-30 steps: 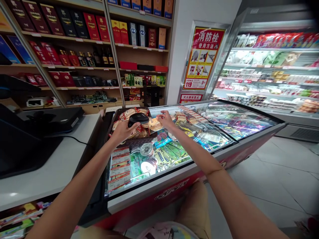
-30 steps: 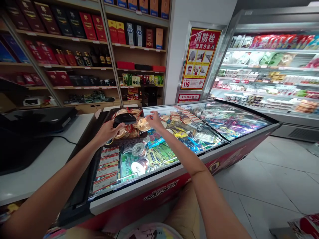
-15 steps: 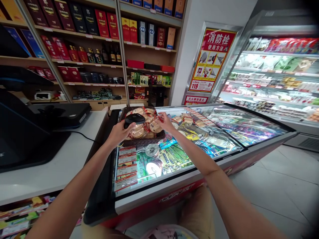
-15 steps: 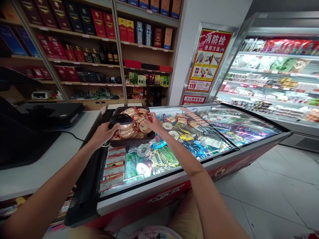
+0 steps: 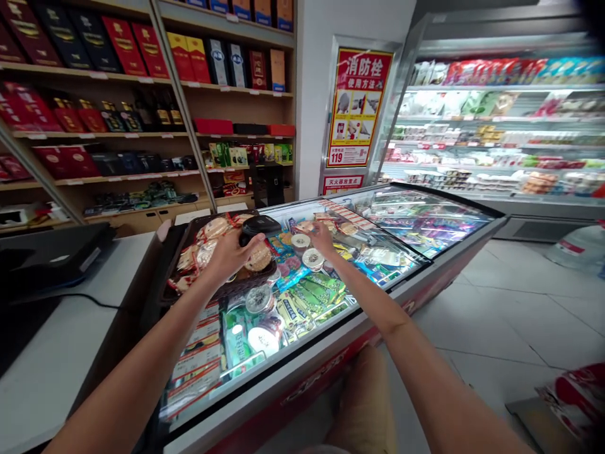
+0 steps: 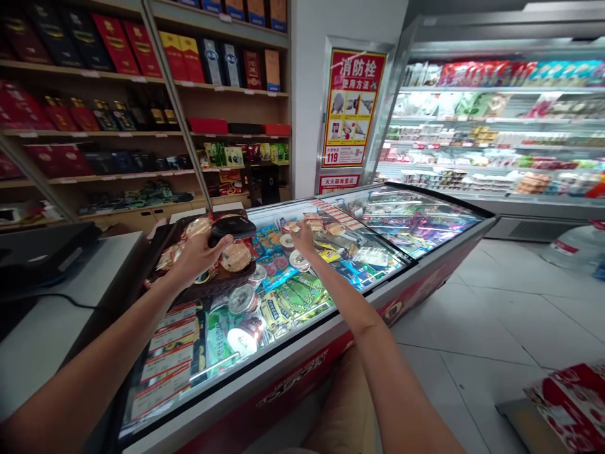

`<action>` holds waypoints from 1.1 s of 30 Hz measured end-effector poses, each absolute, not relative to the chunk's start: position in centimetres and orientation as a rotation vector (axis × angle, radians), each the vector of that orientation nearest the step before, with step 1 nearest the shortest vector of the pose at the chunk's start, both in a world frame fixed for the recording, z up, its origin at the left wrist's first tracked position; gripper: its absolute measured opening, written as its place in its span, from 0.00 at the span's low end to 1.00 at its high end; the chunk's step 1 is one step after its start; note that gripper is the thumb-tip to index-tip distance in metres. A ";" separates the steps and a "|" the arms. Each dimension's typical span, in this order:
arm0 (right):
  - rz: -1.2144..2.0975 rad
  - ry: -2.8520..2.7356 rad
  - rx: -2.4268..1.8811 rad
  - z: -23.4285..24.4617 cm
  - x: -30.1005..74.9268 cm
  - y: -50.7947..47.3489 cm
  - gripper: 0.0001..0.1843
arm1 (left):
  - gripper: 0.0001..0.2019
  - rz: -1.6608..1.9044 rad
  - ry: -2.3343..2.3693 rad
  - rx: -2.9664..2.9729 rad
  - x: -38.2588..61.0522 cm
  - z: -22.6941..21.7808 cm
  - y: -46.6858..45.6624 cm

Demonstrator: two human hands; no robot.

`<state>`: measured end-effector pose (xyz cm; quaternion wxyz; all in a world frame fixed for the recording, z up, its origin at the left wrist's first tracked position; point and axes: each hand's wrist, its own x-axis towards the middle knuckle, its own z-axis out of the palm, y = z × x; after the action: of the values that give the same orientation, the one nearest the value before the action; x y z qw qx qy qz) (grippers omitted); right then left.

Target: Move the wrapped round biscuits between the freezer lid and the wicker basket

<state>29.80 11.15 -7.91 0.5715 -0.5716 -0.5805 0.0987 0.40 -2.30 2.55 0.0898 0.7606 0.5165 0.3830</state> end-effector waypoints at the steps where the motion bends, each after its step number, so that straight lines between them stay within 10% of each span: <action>1: 0.196 -1.250 -1.437 -8.3 31.9 11.6 0.21 | 0.25 1.127 1.524 2.259 1.6 2.9 -1.9; 13: 0.293 -0.633 -1.725 -9.5 44.8 17.5 0.42 | 0.29 1.017 1.501 2.213 11.3 2.2 2.1; 22: 0.453 -1.009 -1.535 -6.0 41.8 16.3 0.11 | 0.30 1.044 1.517 2.233 10.3 3.3 3.8; 33: 0.892 -1.099 -1.149 0.6 29.2 11.2 0.07 | 0.31 1.115 1.576 2.322 8.1 6.1 1.5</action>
<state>29.21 11.17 0.64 0.6127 -0.4980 -0.4766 0.3866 8.10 1.47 6.15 0.0608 0.7676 0.5209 0.3685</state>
